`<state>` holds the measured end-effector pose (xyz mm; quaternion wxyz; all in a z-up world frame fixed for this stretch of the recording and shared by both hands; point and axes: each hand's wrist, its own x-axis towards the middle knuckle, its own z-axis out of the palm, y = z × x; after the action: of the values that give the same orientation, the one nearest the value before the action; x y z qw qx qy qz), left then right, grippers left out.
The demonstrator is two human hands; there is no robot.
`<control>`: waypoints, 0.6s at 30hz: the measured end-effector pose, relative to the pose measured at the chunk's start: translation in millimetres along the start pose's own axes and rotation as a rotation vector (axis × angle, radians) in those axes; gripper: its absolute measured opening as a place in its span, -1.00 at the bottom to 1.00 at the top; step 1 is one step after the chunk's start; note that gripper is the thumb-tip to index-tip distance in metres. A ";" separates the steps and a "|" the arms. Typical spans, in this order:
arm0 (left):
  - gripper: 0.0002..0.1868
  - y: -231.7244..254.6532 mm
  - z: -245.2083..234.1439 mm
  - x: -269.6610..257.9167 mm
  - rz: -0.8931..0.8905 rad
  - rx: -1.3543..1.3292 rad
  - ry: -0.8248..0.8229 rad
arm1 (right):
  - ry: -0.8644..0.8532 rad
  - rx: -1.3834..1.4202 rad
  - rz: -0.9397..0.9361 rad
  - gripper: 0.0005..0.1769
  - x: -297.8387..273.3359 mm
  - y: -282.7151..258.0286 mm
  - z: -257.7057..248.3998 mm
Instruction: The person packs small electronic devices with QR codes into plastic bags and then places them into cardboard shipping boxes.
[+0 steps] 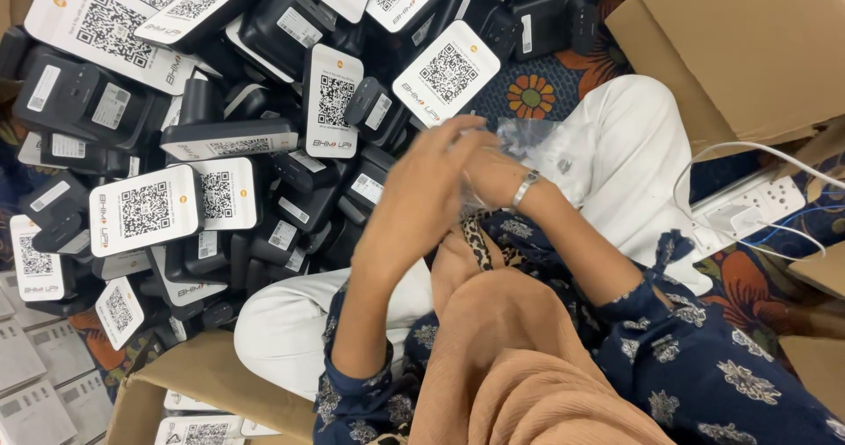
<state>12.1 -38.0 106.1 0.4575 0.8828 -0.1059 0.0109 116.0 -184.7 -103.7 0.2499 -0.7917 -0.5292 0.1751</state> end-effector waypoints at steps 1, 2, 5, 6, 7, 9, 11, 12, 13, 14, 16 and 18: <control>-0.41 -3.8 -5.6 -2.7 -0.045 0.126 0.038 | -0.166 0.040 0.199 -0.70 9.8 -25.0 -22.8; -0.34 -8.2 -11.9 -5.4 -0.089 0.253 0.076 | -0.333 0.079 0.395 -0.74 20.9 -49.9 -45.9; -0.44 -39.6 -7.9 -12.5 -0.209 0.553 0.159 | -0.016 0.195 0.017 -0.44 13.6 -58.4 -72.2; -0.44 -45.3 -5.3 -13.5 -0.213 0.549 0.160 | -0.021 0.195 0.018 -0.44 8.0 -54.2 -75.5; -0.37 -50.9 -2.7 -14.6 -0.231 0.520 0.134 | 0.014 0.131 0.029 -0.48 2.4 -50.0 -78.9; -0.29 -60.6 2.0 -15.0 -0.252 0.495 0.117 | 0.048 0.066 0.029 -0.51 -3.4 -48.8 -88.2; -0.27 -67.0 10.4 -16.1 -0.295 0.547 -0.058 | 0.068 -0.101 0.015 -0.31 -11.1 -56.6 -97.9; -0.27 -71.2 15.6 -17.2 -0.298 0.546 -0.056 | 0.065 -0.100 0.013 -0.31 -13.5 -57.4 -95.3; -0.31 -74.9 21.1 -18.2 -0.295 0.544 -0.038 | 0.108 -0.049 0.005 -0.48 -16.3 -58.1 -93.0; -0.35 -79.1 26.5 -17.7 -0.288 0.544 -0.021 | 0.154 0.001 -0.001 -0.61 -19.1 -58.0 -91.3; -0.43 -87.0 33.3 -17.9 -0.333 0.547 -0.023 | 0.176 -0.062 0.043 -0.73 -20.9 -47.9 -86.2; -0.49 -98.0 36.7 -23.1 -0.381 0.547 -0.028 | 0.195 -0.123 0.088 -0.85 -25.7 -43.2 -89.0</control>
<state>6.0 -8.8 3.1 0.1957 0.9770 0.0615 -0.0589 122.1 -213.6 -5.8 0.2432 -0.8413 -0.4768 0.0756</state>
